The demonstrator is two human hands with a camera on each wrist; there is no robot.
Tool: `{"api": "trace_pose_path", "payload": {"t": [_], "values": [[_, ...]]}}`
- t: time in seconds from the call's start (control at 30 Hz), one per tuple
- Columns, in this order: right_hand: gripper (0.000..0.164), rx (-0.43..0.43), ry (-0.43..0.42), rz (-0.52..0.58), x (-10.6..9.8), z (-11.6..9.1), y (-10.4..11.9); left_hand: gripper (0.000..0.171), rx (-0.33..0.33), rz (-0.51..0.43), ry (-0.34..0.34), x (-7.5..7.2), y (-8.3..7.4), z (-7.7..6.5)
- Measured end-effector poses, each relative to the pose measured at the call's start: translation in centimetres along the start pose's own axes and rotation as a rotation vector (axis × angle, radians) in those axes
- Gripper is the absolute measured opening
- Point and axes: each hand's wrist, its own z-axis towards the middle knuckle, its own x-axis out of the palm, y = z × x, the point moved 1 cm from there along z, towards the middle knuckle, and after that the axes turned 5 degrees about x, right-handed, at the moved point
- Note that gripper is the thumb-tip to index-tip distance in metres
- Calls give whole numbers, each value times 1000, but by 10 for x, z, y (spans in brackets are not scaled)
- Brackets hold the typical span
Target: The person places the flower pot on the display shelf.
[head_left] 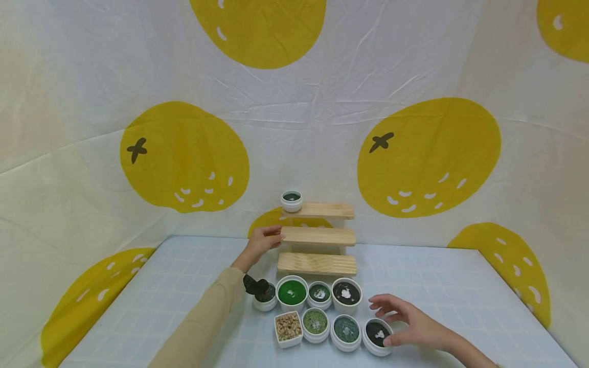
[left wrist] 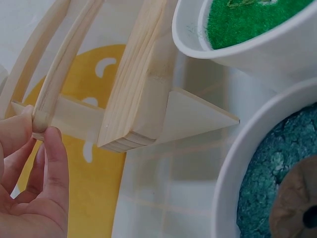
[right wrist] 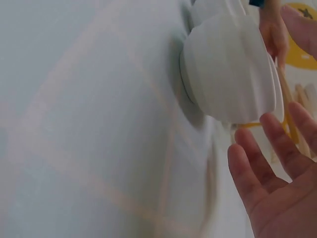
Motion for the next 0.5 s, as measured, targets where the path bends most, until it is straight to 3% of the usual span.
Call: {"api": "trace_pose_path", "payload": {"t": [0.5], "values": [[68,19,75,5,3,-3,-7,38,3,-7,-11,1,2,0]]}}
